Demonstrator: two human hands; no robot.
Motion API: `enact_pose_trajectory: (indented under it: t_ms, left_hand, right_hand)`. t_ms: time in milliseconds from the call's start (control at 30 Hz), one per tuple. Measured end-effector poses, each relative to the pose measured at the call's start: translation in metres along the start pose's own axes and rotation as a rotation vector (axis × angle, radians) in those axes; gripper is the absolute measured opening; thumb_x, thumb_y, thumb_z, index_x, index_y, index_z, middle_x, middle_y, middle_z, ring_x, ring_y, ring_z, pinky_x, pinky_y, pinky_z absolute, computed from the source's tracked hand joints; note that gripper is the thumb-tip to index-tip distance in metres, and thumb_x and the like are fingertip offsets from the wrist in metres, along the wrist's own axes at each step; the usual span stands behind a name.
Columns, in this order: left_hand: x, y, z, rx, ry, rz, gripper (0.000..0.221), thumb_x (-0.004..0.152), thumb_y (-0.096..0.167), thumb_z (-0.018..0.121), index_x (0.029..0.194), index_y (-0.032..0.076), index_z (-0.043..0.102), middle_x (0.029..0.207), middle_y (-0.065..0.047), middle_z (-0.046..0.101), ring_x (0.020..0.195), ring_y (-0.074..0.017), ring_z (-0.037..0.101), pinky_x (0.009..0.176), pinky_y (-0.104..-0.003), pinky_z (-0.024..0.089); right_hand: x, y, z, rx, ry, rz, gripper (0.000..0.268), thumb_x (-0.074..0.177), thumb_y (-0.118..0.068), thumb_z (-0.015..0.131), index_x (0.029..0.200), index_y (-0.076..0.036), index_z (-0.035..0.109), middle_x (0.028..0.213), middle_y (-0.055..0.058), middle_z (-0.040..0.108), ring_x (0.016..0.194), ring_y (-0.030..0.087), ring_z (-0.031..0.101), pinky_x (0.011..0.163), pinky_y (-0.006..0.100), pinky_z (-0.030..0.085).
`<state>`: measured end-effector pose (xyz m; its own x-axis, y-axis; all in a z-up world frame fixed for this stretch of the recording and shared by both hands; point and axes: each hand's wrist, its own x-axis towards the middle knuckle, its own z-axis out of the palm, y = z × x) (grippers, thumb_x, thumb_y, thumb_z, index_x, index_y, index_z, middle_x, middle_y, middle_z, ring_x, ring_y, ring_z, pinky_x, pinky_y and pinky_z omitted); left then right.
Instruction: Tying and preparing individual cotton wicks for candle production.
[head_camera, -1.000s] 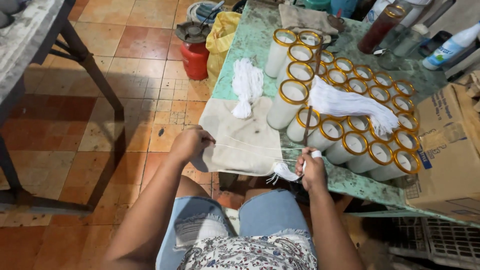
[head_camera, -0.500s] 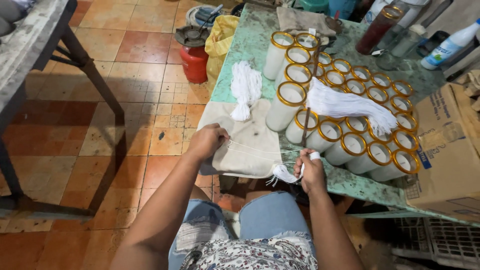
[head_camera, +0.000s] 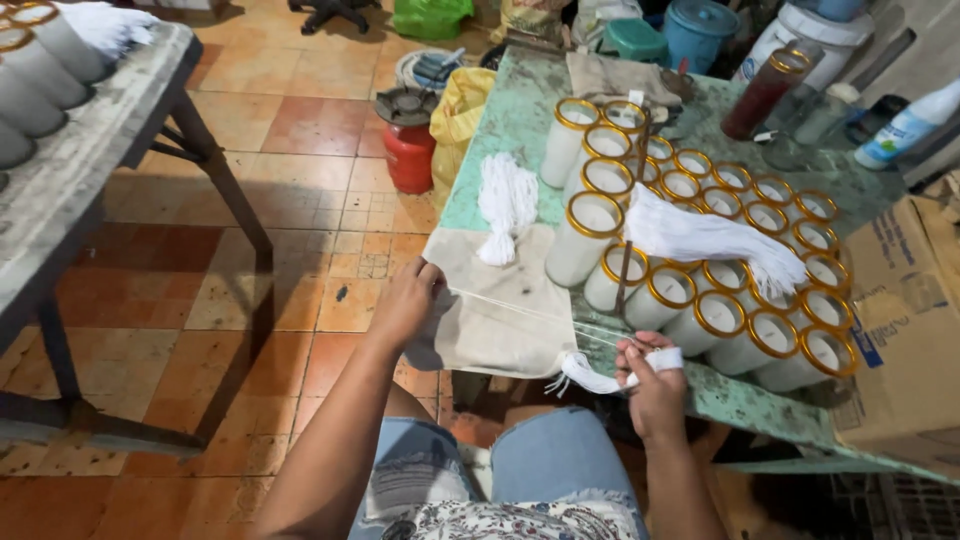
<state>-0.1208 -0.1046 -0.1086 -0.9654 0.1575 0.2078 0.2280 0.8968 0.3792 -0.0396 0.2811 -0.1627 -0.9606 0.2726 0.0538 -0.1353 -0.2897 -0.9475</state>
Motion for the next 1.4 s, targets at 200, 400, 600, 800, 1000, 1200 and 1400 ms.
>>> enact_pose_trajectory:
  t_ms: [200, 400, 600, 800, 1000, 1200, 1400]
  left_hand:
    - [-0.007, 0.011, -0.010, 0.261, -0.122, -0.151, 0.025, 0.099, 0.023, 0.050, 0.113, 0.016, 0.071, 0.124, -0.011, 0.055, 0.125, -0.0344, 0.049, 0.109, -0.069, 0.035]
    - [-0.040, 0.129, -0.022, -1.042, -0.082, 0.041, 0.043, 0.108, 0.037, 0.049, 0.124, 0.005, 0.071, 0.115, -0.023, 0.073, 0.114, -0.0428, 0.066, 0.100, -0.057, 0.049]
    - [-0.056, 0.142, -0.014, -1.448, -0.047, -0.129, 0.046, 0.095, 0.009, 0.067, 0.141, 0.005, 0.059, 0.088, 0.002, 0.053, 0.079, -0.0071, 0.052, 0.060, -0.015, 0.044]
    - [-0.060, 0.164, -0.040, -1.483, -0.057, -0.283, 0.023, 0.086, 0.010, 0.080, 0.108, 0.004, 0.076, 0.079, -0.001, 0.067, 0.069, -0.0054, 0.056, 0.054, -0.014, 0.041]
    - [-0.055, 0.145, -0.008, -1.400, -0.022, -0.320, 0.013, 0.086, 0.013, 0.081, 0.095, 0.003, 0.079, 0.069, -0.002, 0.064, 0.064, -0.0067, 0.052, 0.053, -0.017, 0.037]
    - [-0.061, 0.139, -0.029, -1.128, 0.078, 0.050, 0.007, 0.088, 0.012, 0.078, 0.094, 0.010, 0.080, 0.096, -0.007, 0.050, 0.090, -0.0182, 0.050, 0.085, -0.031, 0.049]
    - [-0.060, 0.133, -0.012, -1.098, 0.056, 0.114, 0.006, 0.084, 0.005, 0.077, 0.089, 0.007, 0.080, 0.099, -0.008, 0.045, 0.089, -0.0219, 0.049, 0.085, -0.035, 0.049]
  right_hand:
    - [-0.039, -0.052, 0.068, -0.396, 0.036, -0.315, 0.033, 0.094, 0.001, 0.066, 0.126, 0.001, 0.060, 0.105, 0.014, 0.076, 0.097, 0.022, 0.073, 0.089, 0.033, 0.059]
    - [-0.047, -0.062, 0.145, -0.701, -0.228, -0.771, 0.057, 0.085, -0.003, 0.077, 0.140, -0.009, 0.063, 0.088, 0.005, 0.082, 0.080, 0.023, 0.077, 0.070, 0.034, 0.061]
    - [-0.043, -0.064, 0.159, -0.751, -0.041, -0.952, 0.055, 0.089, -0.004, 0.072, 0.143, -0.007, 0.060, 0.090, -0.001, 0.082, 0.078, 0.021, 0.077, 0.072, 0.032, 0.061]
    - [-0.050, -0.066, 0.156, -0.672, -0.047, -0.931, 0.052, 0.089, -0.001, 0.071, 0.140, -0.007, 0.062, 0.094, -0.001, 0.083, 0.078, 0.019, 0.078, 0.065, 0.030, 0.062]
    - [-0.045, -0.052, 0.146, -0.642, -0.043, -0.813, 0.047, 0.091, -0.005, 0.072, 0.136, -0.007, 0.064, 0.096, 0.002, 0.082, 0.071, 0.020, 0.077, 0.051, 0.031, 0.060]
    - [-0.015, 0.017, 0.118, 0.193, -0.218, 0.299, 0.019, 0.098, -0.011, 0.061, 0.114, -0.002, 0.065, 0.086, 0.011, 0.073, 0.062, 0.023, 0.070, 0.040, 0.034, 0.057]
    - [-0.012, 0.051, 0.110, 0.441, -0.307, 0.723, 0.049, 0.083, -0.021, 0.065, 0.132, -0.018, 0.069, 0.089, 0.003, 0.072, 0.077, 0.020, 0.060, 0.063, 0.033, 0.047]
